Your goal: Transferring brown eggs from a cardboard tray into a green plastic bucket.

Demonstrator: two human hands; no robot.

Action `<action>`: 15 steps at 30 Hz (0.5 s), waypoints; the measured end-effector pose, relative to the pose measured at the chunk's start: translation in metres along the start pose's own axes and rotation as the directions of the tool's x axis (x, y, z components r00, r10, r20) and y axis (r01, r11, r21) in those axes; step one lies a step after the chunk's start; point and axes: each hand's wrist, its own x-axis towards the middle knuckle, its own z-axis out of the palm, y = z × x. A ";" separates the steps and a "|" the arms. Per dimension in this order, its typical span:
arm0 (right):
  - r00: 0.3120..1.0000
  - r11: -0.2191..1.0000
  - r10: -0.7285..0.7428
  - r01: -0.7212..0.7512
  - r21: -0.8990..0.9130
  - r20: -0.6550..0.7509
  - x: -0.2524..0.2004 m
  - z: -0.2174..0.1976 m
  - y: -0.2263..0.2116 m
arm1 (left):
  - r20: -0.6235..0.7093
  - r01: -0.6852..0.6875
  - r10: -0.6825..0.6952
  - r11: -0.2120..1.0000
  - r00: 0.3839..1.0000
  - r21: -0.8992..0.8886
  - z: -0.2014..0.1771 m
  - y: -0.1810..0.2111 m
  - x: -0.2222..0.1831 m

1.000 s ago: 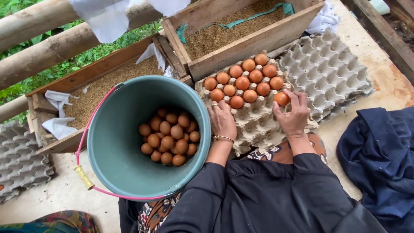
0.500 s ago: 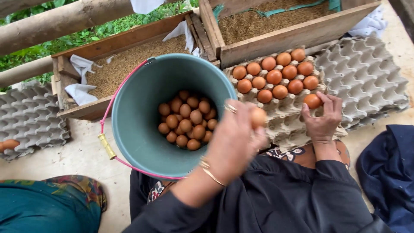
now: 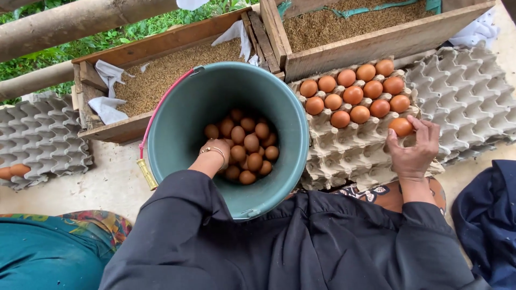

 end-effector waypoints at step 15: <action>0.913 0.686 -0.189 -0.141 0.714 0.362 0.065 0.057 -0.230 | 0.040 0.287 -0.288 0.958 0.957 0.028 0.000 -0.008 0.002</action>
